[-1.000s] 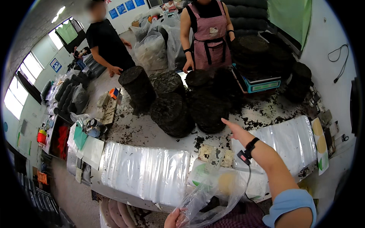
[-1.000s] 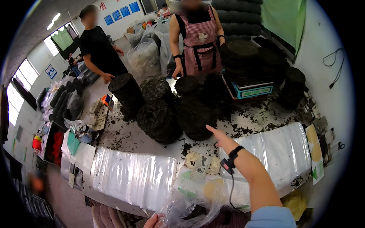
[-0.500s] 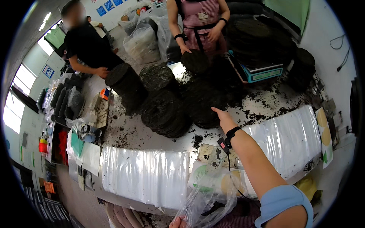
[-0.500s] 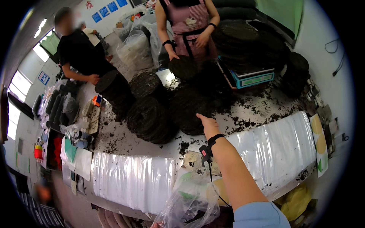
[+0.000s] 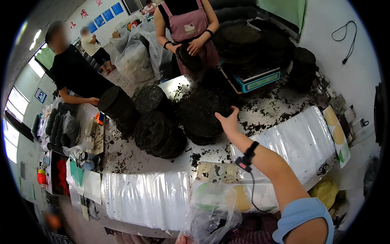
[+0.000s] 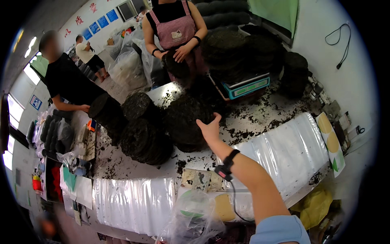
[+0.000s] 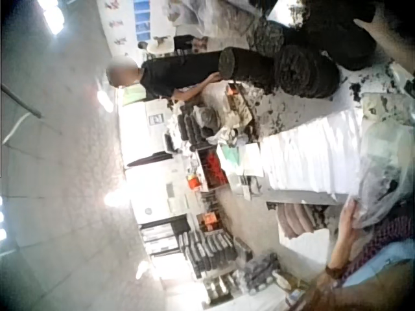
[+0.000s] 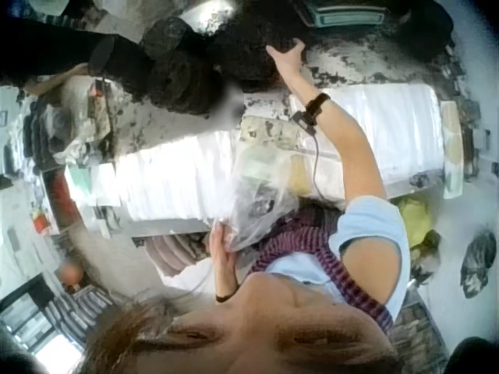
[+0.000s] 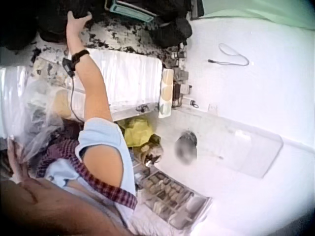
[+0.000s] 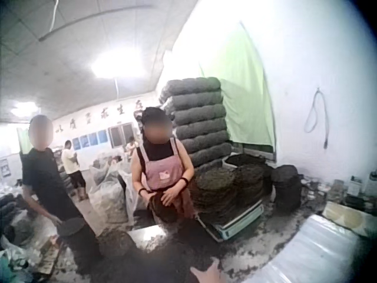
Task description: The person is packing round tea cakes into plastic bags, sealing the bags by hand, and applying circular green labels to the top of each package.
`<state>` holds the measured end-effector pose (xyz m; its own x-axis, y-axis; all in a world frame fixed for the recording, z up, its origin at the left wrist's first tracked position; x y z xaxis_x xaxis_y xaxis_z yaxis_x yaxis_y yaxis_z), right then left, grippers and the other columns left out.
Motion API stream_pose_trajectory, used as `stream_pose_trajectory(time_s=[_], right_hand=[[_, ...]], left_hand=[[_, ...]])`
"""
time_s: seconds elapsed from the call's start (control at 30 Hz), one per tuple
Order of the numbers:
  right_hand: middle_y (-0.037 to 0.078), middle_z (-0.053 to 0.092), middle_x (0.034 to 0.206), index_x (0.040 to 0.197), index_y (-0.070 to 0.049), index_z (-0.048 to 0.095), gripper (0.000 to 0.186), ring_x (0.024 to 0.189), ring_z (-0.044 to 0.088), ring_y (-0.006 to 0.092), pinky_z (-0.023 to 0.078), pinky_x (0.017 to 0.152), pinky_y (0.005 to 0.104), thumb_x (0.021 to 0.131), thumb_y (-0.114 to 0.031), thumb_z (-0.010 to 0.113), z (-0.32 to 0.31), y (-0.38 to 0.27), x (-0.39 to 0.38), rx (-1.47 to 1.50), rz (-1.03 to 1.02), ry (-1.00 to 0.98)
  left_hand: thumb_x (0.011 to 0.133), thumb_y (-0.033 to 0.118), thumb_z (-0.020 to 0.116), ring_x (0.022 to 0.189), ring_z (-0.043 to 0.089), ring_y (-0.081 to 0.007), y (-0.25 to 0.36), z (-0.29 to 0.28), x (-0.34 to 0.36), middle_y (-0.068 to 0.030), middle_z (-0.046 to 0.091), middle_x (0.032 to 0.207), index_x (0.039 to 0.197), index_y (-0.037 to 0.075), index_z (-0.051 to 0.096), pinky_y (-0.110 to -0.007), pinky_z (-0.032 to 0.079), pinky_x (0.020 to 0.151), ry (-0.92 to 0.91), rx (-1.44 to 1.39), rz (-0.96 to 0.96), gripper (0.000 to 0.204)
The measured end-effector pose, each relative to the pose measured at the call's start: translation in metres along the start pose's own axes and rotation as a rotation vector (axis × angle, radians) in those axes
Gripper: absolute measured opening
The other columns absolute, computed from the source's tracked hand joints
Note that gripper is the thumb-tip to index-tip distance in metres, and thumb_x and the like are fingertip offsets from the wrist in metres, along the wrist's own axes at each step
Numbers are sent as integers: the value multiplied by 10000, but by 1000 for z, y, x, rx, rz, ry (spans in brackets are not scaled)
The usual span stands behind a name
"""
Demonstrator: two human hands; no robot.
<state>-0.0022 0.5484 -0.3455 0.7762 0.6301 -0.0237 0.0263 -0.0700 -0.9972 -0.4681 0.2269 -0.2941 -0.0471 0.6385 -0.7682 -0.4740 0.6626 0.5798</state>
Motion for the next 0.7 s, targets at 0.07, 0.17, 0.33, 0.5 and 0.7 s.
stream_pose_trajectory(time_s=[0.07, 0.17, 0.33, 0.5, 0.7], right_hand=[[221, 420, 1250, 1302, -27, 292, 774, 1041, 538, 362, 441, 896, 393, 718, -217, 764, -41, -53, -3, -233, -374, -55], [182, 401, 1206, 1323, -57, 320, 748, 1021, 531, 403, 490, 815, 414, 723, -222, 735, -88, -84, -14, -625, -465, -211], [209, 418, 1206, 1349, -85, 320, 783, 1110, 479, 396, 493, 833, 443, 695, -201, 735, -124, -12, -17, -1025, -413, -322], [246, 438, 1284, 1367, -55, 338, 761, 1178, 451, 403, 428, 961, 423, 689, -127, 678, -131, -9, -30, -919, -519, -275], [117, 509, 1272, 1338, -15, 399, 608, 1146, 515, 212, 419, 969, 328, 807, -65, 690, -123, -135, -124, 261, -105, -491]], left_hand=[[925, 174, 584, 1003, 584, -206, 0, -4, 0, -93, 613, 1110, 1194, 7, 546, -331, 490, 833, 8, 19, 39, 319], [922, 184, 589, 955, 584, -188, 5, 5, -7, -79, 613, 1080, 1181, 12, 554, -316, 491, 796, 2, 45, 72, 313], [928, 201, 576, 851, 590, -152, 23, 25, -17, -54, 628, 996, 1126, 19, 585, -270, 486, 718, -82, 91, 142, 269], [952, 160, 515, 515, 363, -45, 41, 20, -45, 38, 408, 603, 1134, -108, 546, -219, 283, 470, 35, 105, 268, 325], [992, 237, 419, 504, 346, -71, 49, 45, -54, 34, 365, 579, 1264, -82, 452, -228, 294, 485, -384, -142, 90, 420]])
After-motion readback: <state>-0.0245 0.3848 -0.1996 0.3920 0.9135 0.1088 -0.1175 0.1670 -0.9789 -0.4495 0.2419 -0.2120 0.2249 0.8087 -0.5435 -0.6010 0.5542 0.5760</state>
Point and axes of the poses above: each hand's wrist, its own x-axis towards the middle knuckle, its own z-axis out of the palm, y = z × x, the point moved 10 cm from there along x, towards the middle knuckle
